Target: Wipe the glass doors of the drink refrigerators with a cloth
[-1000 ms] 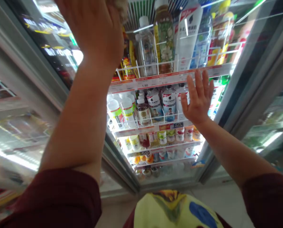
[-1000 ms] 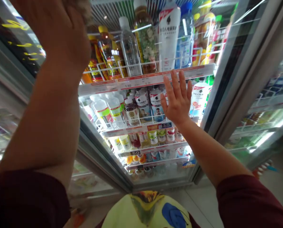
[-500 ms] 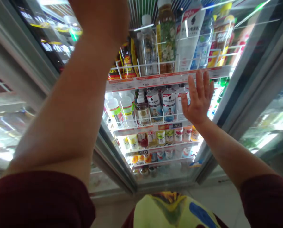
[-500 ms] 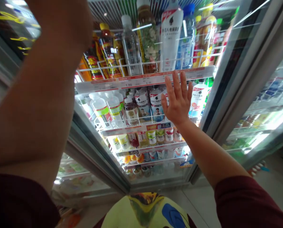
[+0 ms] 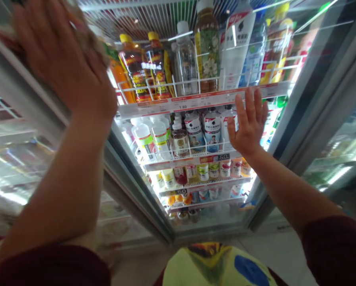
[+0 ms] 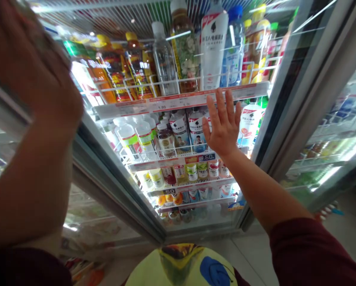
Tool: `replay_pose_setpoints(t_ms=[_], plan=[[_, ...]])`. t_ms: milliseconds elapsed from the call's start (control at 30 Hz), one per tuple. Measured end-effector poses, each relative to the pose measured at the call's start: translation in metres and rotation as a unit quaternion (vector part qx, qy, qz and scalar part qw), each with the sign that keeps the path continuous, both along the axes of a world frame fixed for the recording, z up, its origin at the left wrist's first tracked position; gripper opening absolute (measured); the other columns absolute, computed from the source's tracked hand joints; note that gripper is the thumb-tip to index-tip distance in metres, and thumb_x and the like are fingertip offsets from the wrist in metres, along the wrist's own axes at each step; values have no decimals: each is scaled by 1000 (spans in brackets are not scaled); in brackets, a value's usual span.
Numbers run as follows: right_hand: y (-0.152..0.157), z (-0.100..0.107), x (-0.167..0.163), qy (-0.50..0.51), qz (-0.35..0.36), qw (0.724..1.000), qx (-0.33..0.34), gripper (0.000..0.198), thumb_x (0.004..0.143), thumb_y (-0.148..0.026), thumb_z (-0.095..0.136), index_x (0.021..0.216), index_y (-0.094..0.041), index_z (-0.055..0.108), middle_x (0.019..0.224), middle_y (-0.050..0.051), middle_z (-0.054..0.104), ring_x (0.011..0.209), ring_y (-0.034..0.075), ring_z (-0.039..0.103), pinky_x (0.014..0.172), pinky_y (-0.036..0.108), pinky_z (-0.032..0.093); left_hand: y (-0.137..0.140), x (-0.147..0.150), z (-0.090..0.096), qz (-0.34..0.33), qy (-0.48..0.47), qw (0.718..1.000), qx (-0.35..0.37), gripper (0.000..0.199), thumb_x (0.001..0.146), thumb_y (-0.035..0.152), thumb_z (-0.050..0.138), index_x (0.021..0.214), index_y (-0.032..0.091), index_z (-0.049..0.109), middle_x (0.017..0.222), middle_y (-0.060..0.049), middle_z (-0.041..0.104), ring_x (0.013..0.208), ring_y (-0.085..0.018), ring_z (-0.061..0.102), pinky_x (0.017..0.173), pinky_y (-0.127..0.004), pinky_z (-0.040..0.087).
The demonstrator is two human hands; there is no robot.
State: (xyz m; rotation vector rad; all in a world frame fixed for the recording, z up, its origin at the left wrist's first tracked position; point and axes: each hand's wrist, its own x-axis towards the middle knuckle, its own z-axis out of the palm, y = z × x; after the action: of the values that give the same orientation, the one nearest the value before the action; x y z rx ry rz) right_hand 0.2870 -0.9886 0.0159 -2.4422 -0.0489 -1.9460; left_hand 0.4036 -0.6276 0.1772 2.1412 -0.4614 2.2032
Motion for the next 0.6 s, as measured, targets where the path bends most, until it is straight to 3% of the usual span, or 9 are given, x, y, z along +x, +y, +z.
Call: replay_pose_setpoints(t_ms=[67,133,200,267,333,400,500,533,600], plan=[[1,1,-1,4,5,1000,8,63,104,-48,27,164,-27,23,169,8,30,159,33,16,126,65,16,-21,-27,-69,-92,126,985,75,68,99,36,50,161,17,27,169,-5,25,159,-27,10,131,-56,3],[1,1,-1,5,2,1000,8,63,104,-49,26,164,-29,21,169,6,29,159,33,17,125,65,17,-43,-55,-132,-188,202,924,266,52,100,29,48,152,26,47,159,-3,45,155,-25,28,131,-53,15],[1,1,0,3,-1,1000,5,63,104,-50,26,164,-30,21,169,5,29,159,33,18,125,65,18,-49,-70,-162,-221,256,876,343,48,102,29,47,149,35,50,153,2,54,149,-23,40,129,-50,24],[0,1,0,-1,-4,1000,0,64,104,-50,27,164,-29,22,169,6,29,159,33,18,124,66,19,-39,-71,-155,-201,254,905,273,47,101,38,50,149,38,50,154,2,53,149,-26,41,128,-55,25],[-1,0,1,-7,-9,1000,-4,63,104,-48,28,163,-28,23,169,7,30,159,33,18,125,65,20,-25,-67,-134,-153,224,955,122,54,101,51,46,152,33,46,161,0,43,154,-31,32,127,-62,22],[-1,-1,1,-12,-12,1000,-8,62,104,-47,29,163,-26,26,168,9,32,159,32,19,125,64,20,-19,-66,-131,-114,201,973,-11,62,104,55,35,157,23,38,168,-7,29,156,-34,22,121,-67,23],[-2,-1,1,-14,-13,1000,-7,62,104,-46,30,162,-24,29,166,10,34,158,32,21,125,64,21,-34,-76,-192,-98,154,981,-63,62,107,45,32,157,10,35,166,-21,28,157,-36,18,117,-68,27],[-2,-1,1,-14,-13,1000,-5,62,104,-46,30,162,-24,29,166,10,34,158,32,21,125,64,21,-40,-80,-225,-96,139,985,-22,58,106,40,36,157,12,38,164,-19,33,159,-33,13,121,-63,26],[-2,-2,2,-25,-13,1000,-13,62,104,-46,32,162,-25,28,167,10,34,158,32,21,125,63,22,-45,-85,-287,-129,129,968,174,49,103,28,46,152,24,48,158,-8,47,160,-22,8,128,-48,20]])
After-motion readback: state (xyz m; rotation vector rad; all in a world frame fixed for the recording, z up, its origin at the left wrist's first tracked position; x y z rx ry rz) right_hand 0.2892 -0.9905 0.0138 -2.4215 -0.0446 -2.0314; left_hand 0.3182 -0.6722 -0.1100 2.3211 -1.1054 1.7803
